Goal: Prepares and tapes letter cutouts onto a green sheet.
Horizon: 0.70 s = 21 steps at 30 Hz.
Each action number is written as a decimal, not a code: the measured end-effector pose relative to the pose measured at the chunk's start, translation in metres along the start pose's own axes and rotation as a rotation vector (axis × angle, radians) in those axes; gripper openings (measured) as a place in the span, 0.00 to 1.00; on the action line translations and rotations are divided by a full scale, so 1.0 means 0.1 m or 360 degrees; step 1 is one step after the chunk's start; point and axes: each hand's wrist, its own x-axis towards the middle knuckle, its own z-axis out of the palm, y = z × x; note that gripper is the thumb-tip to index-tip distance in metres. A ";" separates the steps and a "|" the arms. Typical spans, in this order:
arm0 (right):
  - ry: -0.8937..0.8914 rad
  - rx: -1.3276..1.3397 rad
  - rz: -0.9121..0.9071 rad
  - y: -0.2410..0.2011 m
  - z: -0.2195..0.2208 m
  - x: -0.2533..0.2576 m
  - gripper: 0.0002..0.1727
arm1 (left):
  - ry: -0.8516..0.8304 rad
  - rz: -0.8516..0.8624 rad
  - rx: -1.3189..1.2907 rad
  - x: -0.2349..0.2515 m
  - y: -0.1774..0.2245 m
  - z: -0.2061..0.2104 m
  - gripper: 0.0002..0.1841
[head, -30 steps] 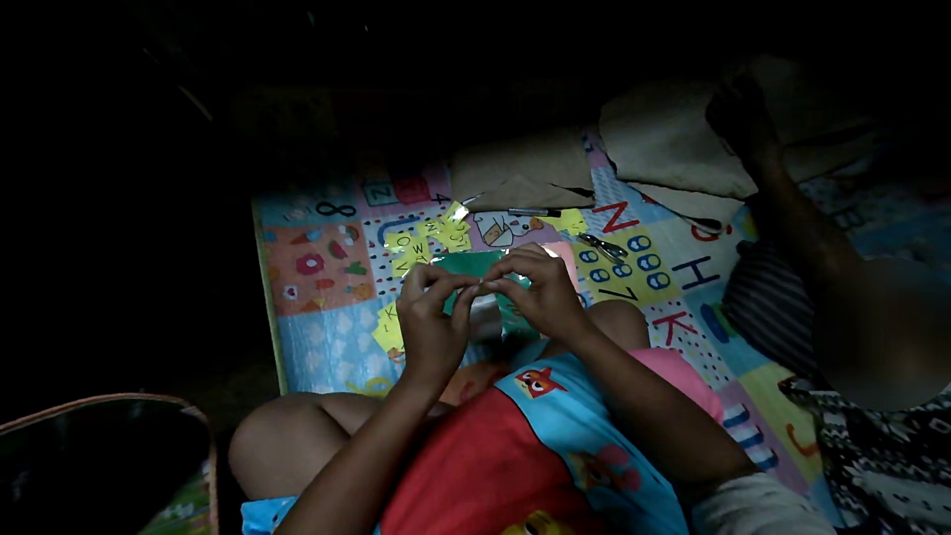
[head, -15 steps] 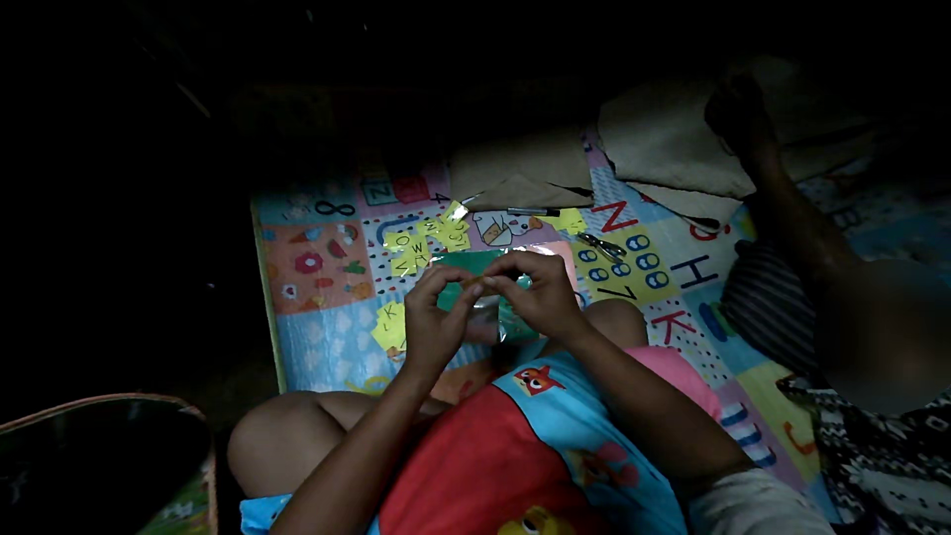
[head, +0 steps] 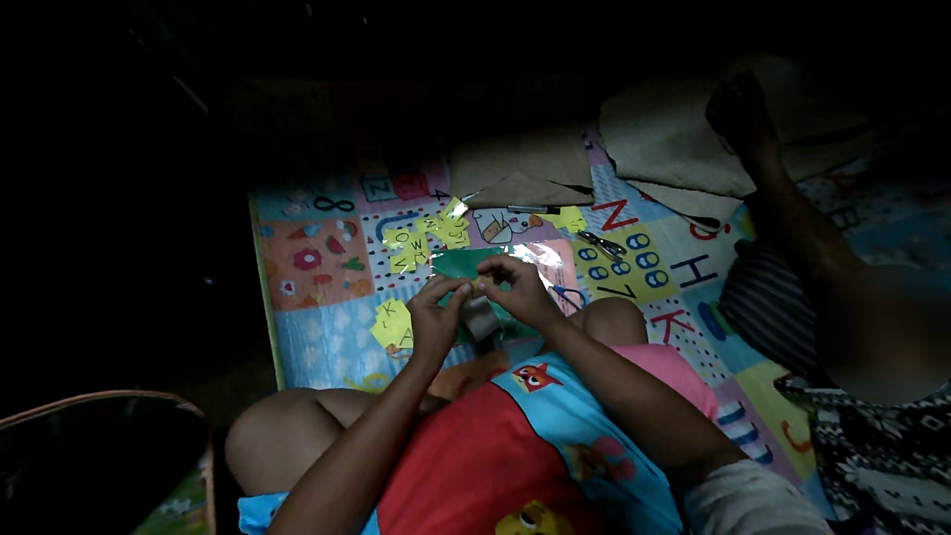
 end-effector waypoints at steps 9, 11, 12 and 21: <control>-0.0357 -0.0225 0.0274 0.40 0.05 0.09 0.06 | -0.0041 -0.0097 0.0133 0.03 -0.46 0.07 0.06; -0.0383 -0.0259 0.0186 0.45 0.07 0.10 0.05 | -0.0111 -0.0104 0.0081 0.07 -0.53 0.06 0.07; -0.0379 -0.0268 0.0157 0.48 0.07 0.11 0.05 | -0.0177 -0.0149 0.0043 0.10 -0.55 0.04 0.09; -0.0287 -0.0308 0.0389 0.51 0.12 0.20 0.10 | -0.0343 -0.0452 0.0084 0.23 -0.74 0.09 0.11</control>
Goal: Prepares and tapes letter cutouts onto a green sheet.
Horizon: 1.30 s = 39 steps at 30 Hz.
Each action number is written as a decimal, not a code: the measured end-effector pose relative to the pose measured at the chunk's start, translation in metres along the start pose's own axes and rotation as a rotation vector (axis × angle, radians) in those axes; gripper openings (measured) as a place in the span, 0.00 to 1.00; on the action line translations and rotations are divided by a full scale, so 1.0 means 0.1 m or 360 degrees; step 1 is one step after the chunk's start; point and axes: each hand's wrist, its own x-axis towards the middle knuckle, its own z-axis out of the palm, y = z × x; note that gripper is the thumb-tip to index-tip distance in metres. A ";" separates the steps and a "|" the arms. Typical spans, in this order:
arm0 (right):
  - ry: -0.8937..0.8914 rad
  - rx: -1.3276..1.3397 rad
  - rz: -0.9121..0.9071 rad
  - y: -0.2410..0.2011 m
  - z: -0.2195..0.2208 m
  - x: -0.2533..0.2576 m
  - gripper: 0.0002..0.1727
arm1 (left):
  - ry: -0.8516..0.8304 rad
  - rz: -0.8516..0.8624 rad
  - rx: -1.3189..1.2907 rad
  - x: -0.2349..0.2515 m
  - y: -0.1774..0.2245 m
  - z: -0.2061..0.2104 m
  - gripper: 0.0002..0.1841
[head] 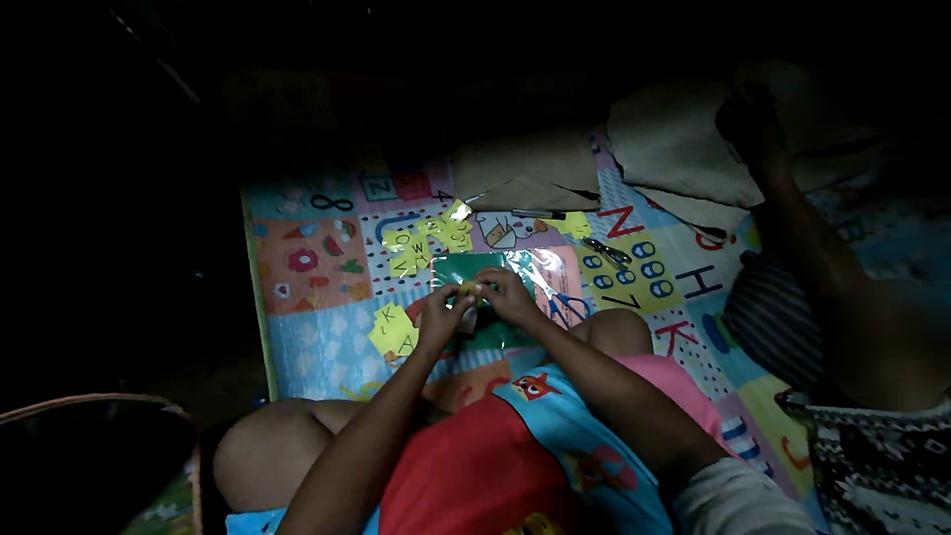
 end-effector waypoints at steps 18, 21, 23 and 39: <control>0.0050 0.0266 0.0413 0.00 -0.03 0.15 0.11 | -0.0130 -0.0097 -0.0267 0.07 -0.07 -0.03 0.15; 0.0058 0.0320 0.0419 0.03 -0.02 0.17 0.11 | -0.0129 -0.0168 -0.0315 0.08 -0.09 -0.03 0.08; 0.0082 0.0375 0.0376 0.06 -0.01 0.19 0.11 | -0.0120 -0.0188 -0.0342 0.09 -0.10 -0.04 0.06; -0.0857 -0.1456 0.1498 0.69 -0.63 -0.29 0.21 | -0.0048 -0.0550 -0.0640 0.27 0.03 -0.13 0.10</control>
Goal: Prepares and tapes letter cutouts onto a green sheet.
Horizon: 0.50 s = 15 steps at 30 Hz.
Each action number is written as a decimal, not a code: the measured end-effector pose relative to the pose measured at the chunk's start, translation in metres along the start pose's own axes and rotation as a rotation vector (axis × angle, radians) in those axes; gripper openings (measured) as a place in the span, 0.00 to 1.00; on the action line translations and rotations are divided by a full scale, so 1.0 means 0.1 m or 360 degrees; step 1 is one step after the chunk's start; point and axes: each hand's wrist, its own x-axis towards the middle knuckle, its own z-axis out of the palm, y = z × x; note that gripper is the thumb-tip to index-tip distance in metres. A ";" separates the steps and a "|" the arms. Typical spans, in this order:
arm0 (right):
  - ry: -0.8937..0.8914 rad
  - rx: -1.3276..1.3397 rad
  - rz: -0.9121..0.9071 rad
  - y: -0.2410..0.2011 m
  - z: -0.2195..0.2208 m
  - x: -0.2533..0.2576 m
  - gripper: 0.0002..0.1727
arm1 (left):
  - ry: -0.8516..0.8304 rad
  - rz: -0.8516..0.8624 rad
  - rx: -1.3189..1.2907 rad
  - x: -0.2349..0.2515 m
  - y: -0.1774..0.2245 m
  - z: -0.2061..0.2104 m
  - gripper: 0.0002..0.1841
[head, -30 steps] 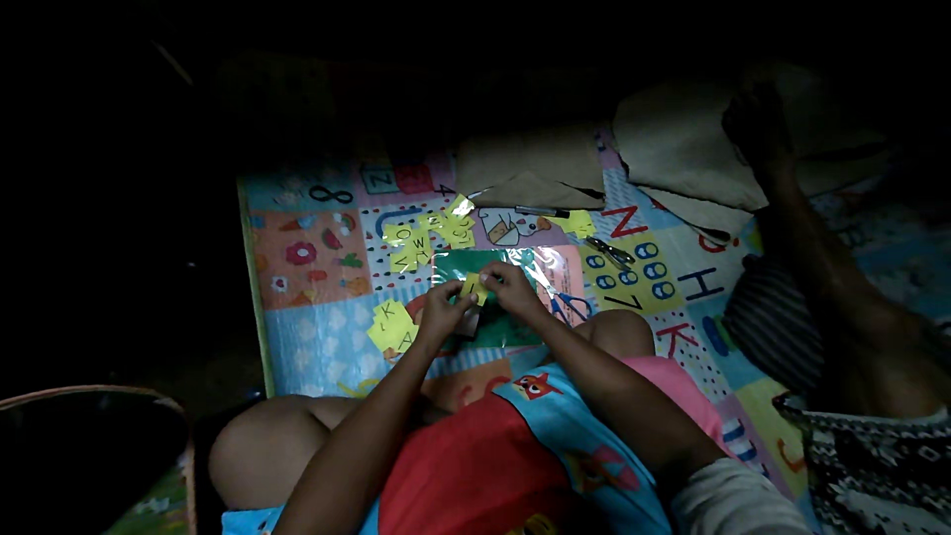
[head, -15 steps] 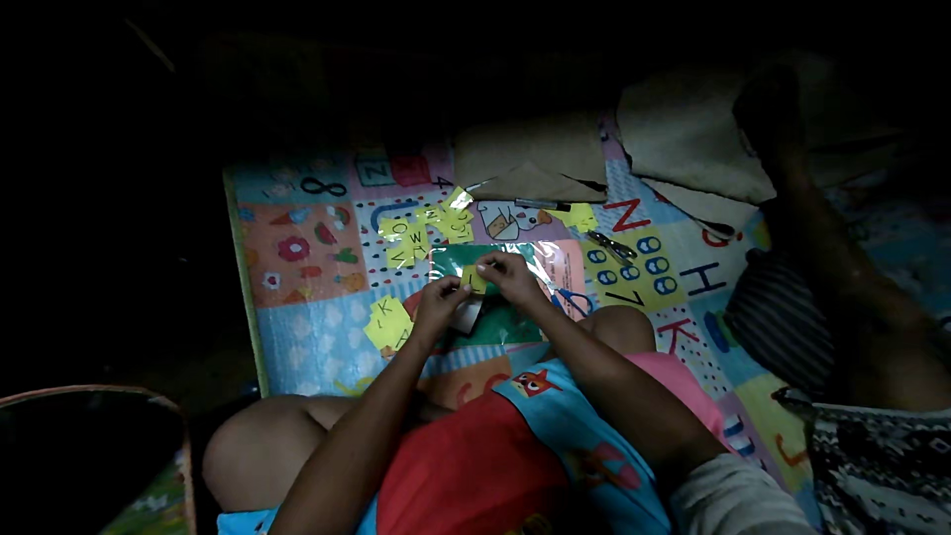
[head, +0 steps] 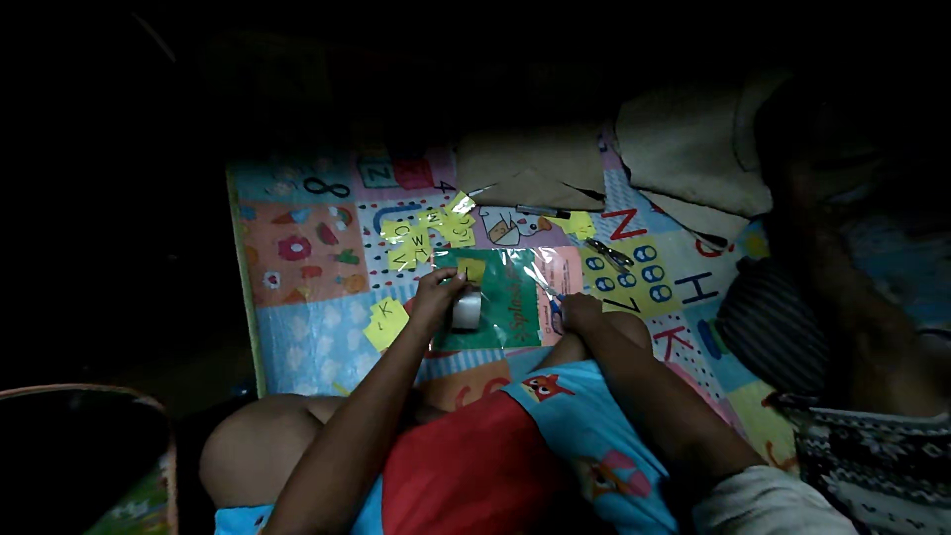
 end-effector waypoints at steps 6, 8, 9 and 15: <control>0.0176 0.0206 -0.0076 -0.02 -0.02 0.03 0.21 | 0.0094 -0.0005 -0.0068 -0.06 0.05 -0.02 0.11; 0.0176 0.0259 -0.0099 0.04 -0.10 -0.01 0.20 | 0.0090 0.0019 -0.0093 -0.07 0.06 -0.02 0.11; 0.0199 0.0286 -0.0116 0.08 -0.13 -0.02 0.19 | 0.0075 0.0030 -0.0086 -0.07 0.05 -0.03 0.11; 0.0418 0.0461 -0.0510 0.45 -0.31 -0.02 0.16 | -0.0043 -0.0142 -0.0140 -0.08 0.06 -0.08 0.09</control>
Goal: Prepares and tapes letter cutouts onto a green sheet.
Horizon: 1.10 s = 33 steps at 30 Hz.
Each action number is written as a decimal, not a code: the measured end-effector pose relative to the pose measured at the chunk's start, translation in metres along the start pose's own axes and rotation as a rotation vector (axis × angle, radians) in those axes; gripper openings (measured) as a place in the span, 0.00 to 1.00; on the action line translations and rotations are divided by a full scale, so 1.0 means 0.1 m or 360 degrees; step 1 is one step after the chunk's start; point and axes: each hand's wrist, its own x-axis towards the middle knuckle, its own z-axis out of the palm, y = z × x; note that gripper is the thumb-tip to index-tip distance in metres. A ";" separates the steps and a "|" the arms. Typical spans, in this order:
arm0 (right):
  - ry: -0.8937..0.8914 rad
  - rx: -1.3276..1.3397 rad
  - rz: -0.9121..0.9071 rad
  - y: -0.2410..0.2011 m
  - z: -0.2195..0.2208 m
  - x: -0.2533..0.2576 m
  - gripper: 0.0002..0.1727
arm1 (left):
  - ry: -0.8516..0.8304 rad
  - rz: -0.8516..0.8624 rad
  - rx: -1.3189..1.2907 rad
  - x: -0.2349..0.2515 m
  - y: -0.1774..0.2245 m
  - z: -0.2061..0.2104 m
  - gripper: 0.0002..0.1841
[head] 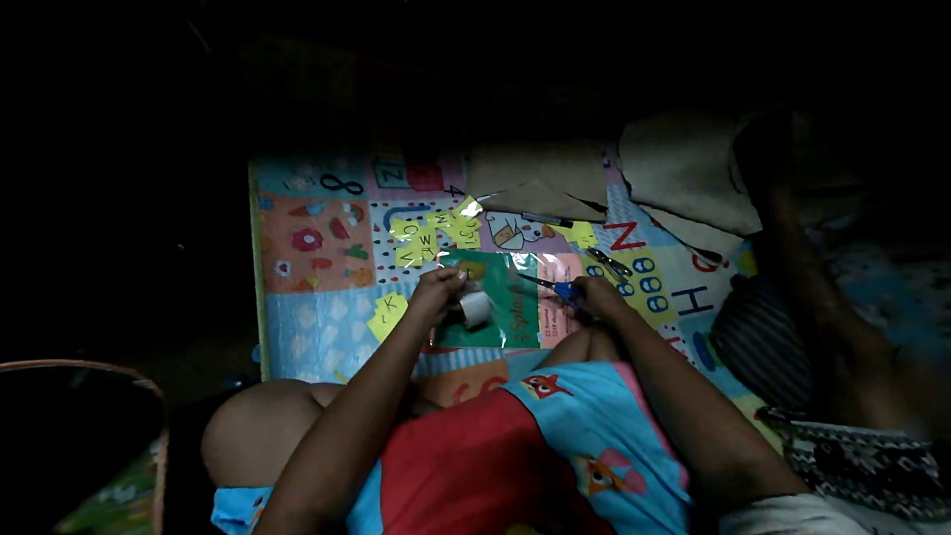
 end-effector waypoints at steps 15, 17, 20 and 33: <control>-0.0307 -0.0068 -0.0582 -0.18 0.21 -0.14 0.37 | -0.0320 -0.0356 0.0047 -0.04 -0.22 0.08 0.11; -0.0300 -0.0091 -0.0591 -0.22 0.20 -0.14 0.37 | -0.0323 -0.0354 0.0068 -0.05 -0.22 0.10 0.11; -0.0294 -0.0112 -0.0629 -0.28 0.20 -0.14 0.36 | -0.0308 -0.0382 0.0086 -0.07 -0.19 0.14 0.11; -0.0216 -0.0130 -0.0739 -0.26 0.23 -0.06 0.23 | -0.0323 -0.0388 0.0095 -0.10 -0.14 0.17 0.11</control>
